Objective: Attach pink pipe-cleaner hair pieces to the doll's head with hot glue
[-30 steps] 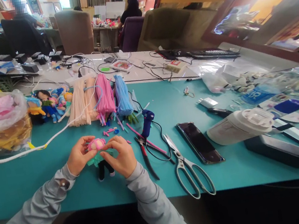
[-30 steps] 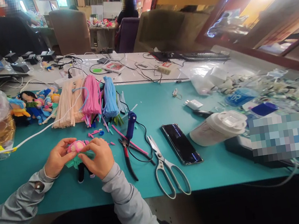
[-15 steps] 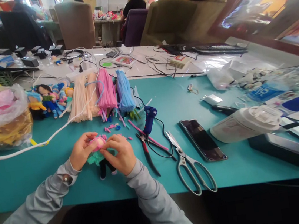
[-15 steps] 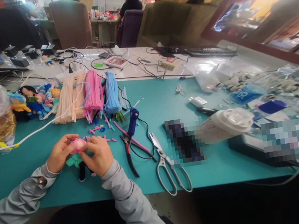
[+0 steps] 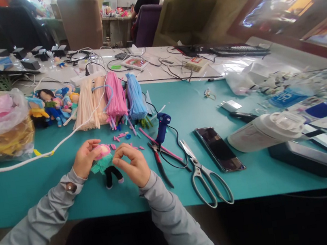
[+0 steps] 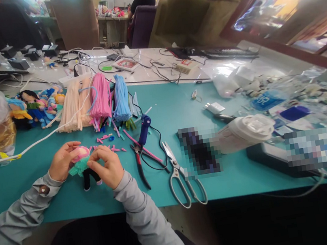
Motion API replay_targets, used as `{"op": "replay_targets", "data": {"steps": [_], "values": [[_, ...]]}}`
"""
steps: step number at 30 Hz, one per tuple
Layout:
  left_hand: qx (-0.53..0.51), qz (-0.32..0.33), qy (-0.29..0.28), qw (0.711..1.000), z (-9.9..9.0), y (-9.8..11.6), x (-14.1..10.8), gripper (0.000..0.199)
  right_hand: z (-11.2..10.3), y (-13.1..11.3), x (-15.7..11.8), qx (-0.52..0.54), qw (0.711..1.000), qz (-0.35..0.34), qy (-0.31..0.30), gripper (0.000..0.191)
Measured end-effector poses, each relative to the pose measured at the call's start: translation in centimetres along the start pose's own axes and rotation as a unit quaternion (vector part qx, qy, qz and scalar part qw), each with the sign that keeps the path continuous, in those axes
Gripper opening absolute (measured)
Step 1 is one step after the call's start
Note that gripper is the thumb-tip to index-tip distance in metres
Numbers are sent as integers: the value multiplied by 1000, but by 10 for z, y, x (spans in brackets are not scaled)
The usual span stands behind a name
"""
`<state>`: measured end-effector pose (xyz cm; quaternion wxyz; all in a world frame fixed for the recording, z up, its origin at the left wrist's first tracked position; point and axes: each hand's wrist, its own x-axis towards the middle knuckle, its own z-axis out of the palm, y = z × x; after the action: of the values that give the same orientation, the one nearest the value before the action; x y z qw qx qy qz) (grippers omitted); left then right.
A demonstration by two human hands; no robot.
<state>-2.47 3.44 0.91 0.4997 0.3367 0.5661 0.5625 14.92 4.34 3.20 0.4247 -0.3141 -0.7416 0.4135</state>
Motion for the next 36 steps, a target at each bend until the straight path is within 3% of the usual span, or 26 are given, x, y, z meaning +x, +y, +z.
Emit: {"op": "replay_targets", "data": {"steps": [5,14,18,23,29,36], "values": [[-28,5,43,999,-1,2,3,47,-1,8,0,-52,998,15,38,20],[-53,14,85,995,-2,5,7,48,11,17,-3,-260,965,1,-11,16],[-59,15,97,993,-2,5,8,46,12,19,-3,-301,953,-5,-28,12],[-65,15,109,992,-2,6,10,44,12,20,-3,-210,978,-13,-18,14],[-73,8,120,990,0,9,10,44,3,11,-10,-33,997,-3,66,29],[-78,-3,118,990,2,13,8,44,-8,5,-62,87,977,-13,192,38]]}}
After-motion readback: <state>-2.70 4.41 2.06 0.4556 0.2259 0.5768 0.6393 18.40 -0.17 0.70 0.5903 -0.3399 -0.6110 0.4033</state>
